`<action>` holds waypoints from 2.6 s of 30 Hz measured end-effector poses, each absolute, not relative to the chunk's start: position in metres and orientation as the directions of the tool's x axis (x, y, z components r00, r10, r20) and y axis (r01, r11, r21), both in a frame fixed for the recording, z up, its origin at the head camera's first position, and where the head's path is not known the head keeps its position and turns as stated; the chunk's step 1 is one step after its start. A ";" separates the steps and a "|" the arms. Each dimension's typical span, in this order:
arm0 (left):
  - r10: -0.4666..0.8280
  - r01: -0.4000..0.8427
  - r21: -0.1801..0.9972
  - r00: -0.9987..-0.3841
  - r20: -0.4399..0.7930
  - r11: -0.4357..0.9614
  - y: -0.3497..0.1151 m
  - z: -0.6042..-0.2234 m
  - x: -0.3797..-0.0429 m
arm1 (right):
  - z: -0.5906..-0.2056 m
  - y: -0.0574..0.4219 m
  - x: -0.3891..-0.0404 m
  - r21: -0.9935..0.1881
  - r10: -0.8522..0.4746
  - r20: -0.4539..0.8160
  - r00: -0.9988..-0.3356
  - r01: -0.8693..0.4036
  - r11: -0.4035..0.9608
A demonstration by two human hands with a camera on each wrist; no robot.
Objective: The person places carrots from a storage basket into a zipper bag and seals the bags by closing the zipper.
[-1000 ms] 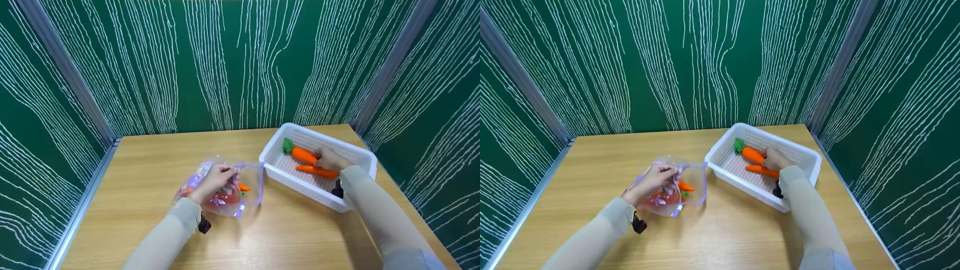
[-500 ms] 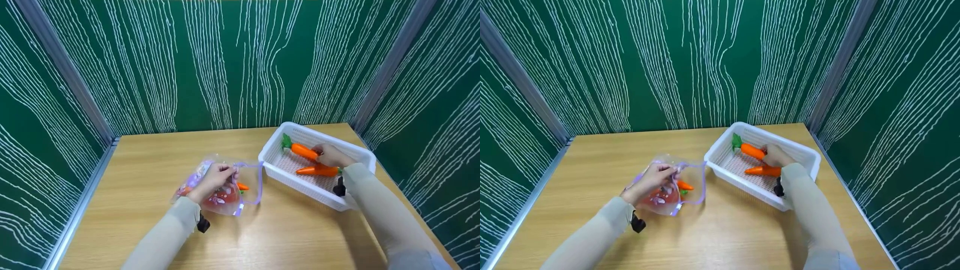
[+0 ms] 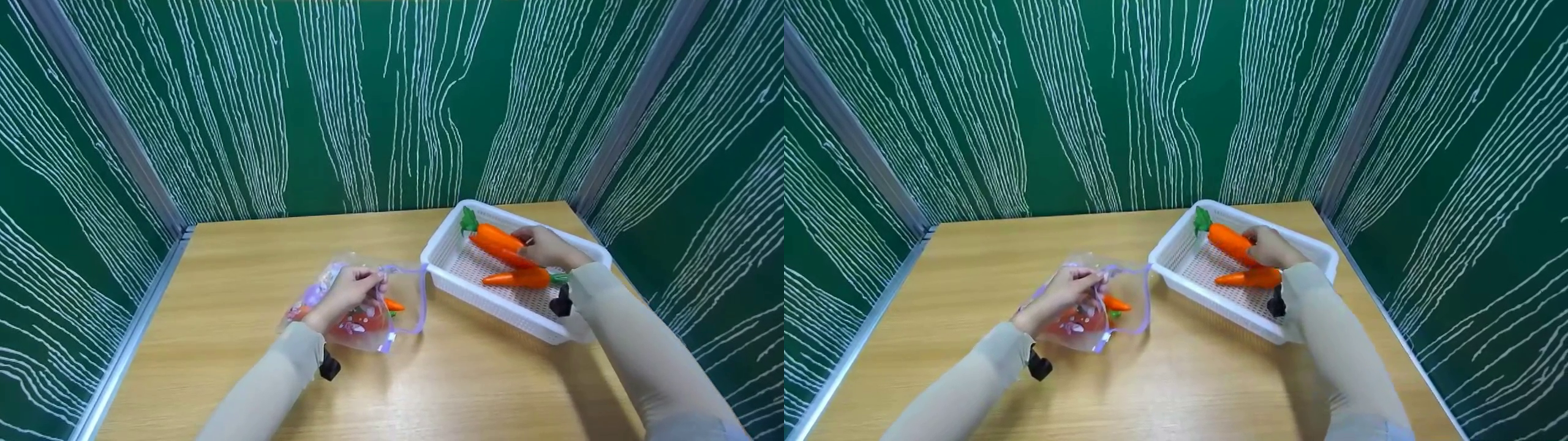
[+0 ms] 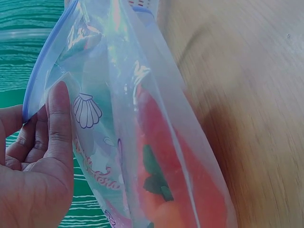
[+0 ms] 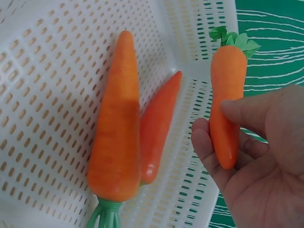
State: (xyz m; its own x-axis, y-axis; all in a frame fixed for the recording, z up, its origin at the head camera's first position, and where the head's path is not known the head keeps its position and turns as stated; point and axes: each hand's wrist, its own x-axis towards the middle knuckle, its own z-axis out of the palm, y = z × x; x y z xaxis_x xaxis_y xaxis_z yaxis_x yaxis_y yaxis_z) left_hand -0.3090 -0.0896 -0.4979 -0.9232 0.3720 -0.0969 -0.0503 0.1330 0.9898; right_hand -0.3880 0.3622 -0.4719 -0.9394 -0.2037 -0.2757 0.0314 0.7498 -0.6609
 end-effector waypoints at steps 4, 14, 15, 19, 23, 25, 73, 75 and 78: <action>0.373 -0.050 0.988 -0.922 -0.101 0.144 -0.090 -0.498 -0.310 | -0.465 0.363 -0.386 -0.660 -0.195 -0.259 -0.946 0.026 0.750; 0.361 -0.055 0.988 -0.927 -0.103 0.143 -0.092 -0.495 -0.310 | -0.452 0.362 -0.378 -0.665 -0.196 -0.204 -0.959 -0.011 0.747; 0.362 -0.052 0.989 -0.927 -0.100 0.139 -0.092 -0.495 -0.310 | -0.451 0.362 -0.377 -0.663 -0.199 -0.199 -0.960 -0.018 0.748; 0.358 -0.048 0.989 -0.929 -0.096 0.140 -0.093 -0.494 -0.309 | -0.447 0.361 -0.374 -0.667 -0.208 -0.183 -0.961 -0.034 0.745; 0.350 -0.056 0.986 -0.931 -0.108 0.155 -0.094 -0.493 -0.309 | -0.444 0.356 -0.370 -0.675 -0.211 -0.172 -0.962 -0.041 0.737; 0.346 -0.066 0.984 -0.931 -0.120 0.166 -0.095 -0.493 -0.309 | -0.442 0.352 -0.368 -0.678 -0.215 -0.161 -0.963 -0.051 0.733; 0.369 -0.057 0.992 -0.925 -0.094 0.109 -0.095 -0.495 -0.308 | -0.441 0.308 -0.325 -0.696 -0.351 -0.060 -0.934 -0.212 0.686; 0.368 -0.056 0.993 -0.925 -0.092 0.108 -0.095 -0.495 -0.308 | -0.441 0.306 -0.323 -0.691 -0.358 -0.053 -0.932 -0.225 0.687; 0.370 -0.058 0.993 -0.924 -0.093 0.105 -0.095 -0.495 -0.309 | -0.441 0.303 -0.322 -0.683 -0.373 -0.043 -0.927 -0.246 0.688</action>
